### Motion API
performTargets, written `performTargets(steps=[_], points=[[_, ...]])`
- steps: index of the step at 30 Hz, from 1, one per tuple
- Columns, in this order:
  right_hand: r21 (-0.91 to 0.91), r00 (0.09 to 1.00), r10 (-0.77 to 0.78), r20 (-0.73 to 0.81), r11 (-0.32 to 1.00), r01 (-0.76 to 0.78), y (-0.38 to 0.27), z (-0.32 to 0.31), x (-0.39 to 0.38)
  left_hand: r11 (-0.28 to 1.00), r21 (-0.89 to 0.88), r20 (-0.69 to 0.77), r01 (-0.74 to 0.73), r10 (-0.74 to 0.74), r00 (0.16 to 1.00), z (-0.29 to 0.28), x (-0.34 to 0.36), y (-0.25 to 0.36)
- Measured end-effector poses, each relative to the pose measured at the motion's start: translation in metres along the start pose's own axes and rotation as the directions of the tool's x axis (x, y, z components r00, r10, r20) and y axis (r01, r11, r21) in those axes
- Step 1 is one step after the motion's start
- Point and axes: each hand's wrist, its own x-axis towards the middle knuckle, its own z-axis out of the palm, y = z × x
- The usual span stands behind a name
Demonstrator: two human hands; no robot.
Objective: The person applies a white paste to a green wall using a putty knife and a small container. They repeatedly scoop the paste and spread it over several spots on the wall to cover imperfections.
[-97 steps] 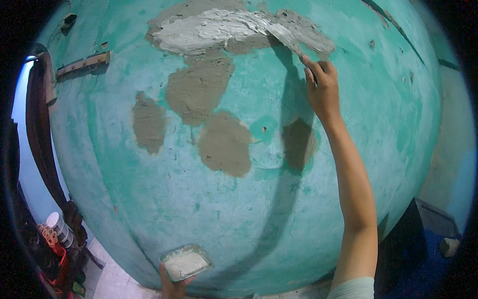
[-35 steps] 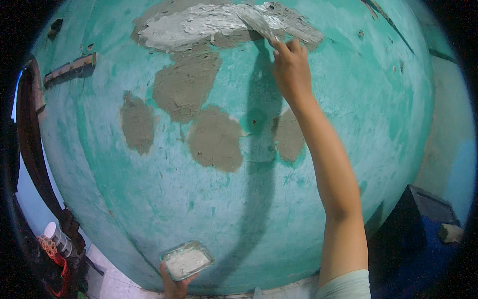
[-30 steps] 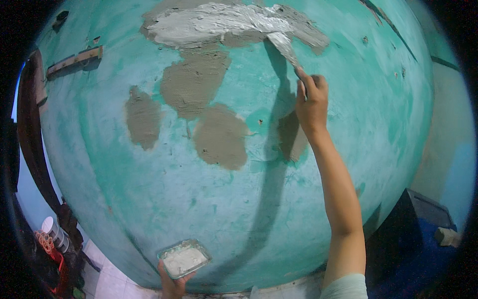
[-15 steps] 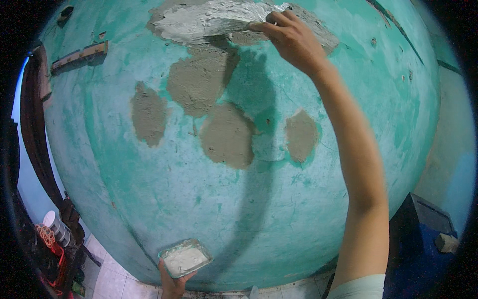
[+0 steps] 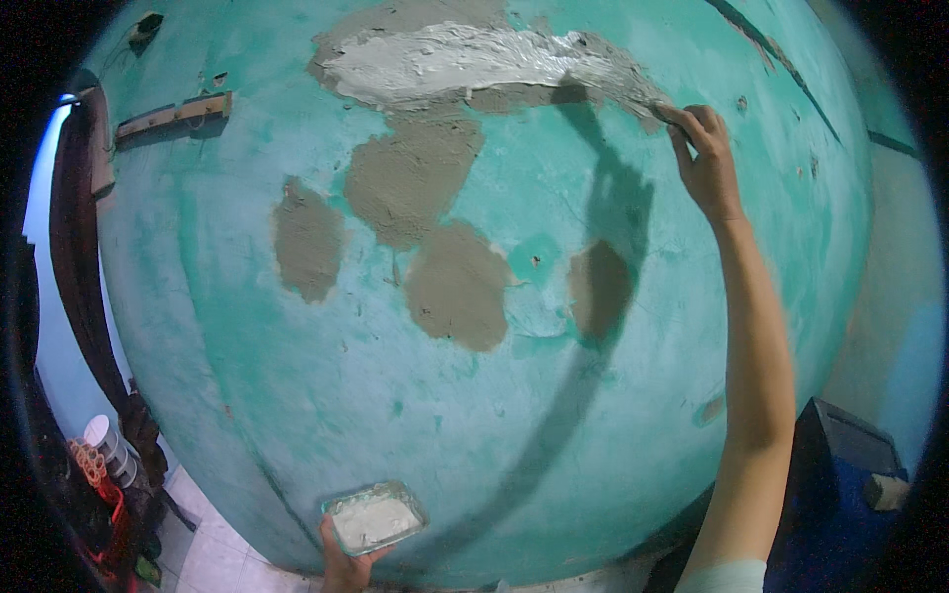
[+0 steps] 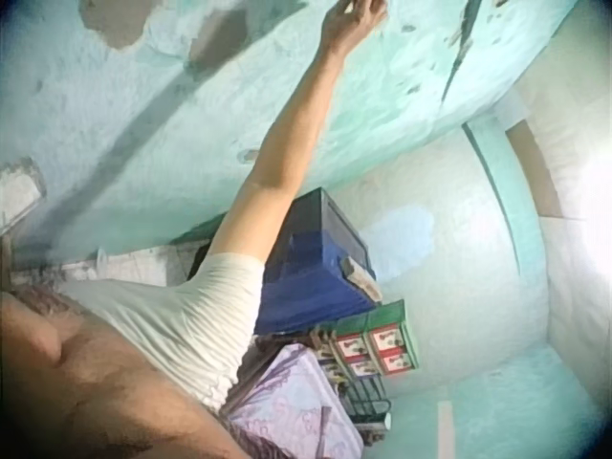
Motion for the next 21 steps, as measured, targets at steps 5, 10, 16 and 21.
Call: performTargets(steps=[5, 10, 16, 21], points=[[0.129, 0.991, -0.111, -0.069, 0.984, 0.119, -0.094, 0.044, 0.049, 0.942, -0.265, -0.147, 0.207, -0.251, 0.957, 0.017, -0.015, 0.029], [0.119, 0.980, -0.181, -0.079, 0.975, 0.189, -0.148, 0.082, 0.086, 0.962, -0.196, -0.123, 0.190, -0.216, 0.969, 0.010, -0.019, 0.035], [0.067, 0.979, -0.203, -0.010, 0.977, 0.203, -0.116, 0.073, 0.076, 1.000, -0.018, -0.007, -0.021, 0.020, 1.000, -0.035, -0.016, 0.012], [-0.047, 0.994, -0.102, 0.035, 0.994, 0.103, -0.041, 0.020, 0.034, 0.988, -0.142, -0.029, 0.068, -0.073, 0.997, -0.032, -0.012, 0.020]])
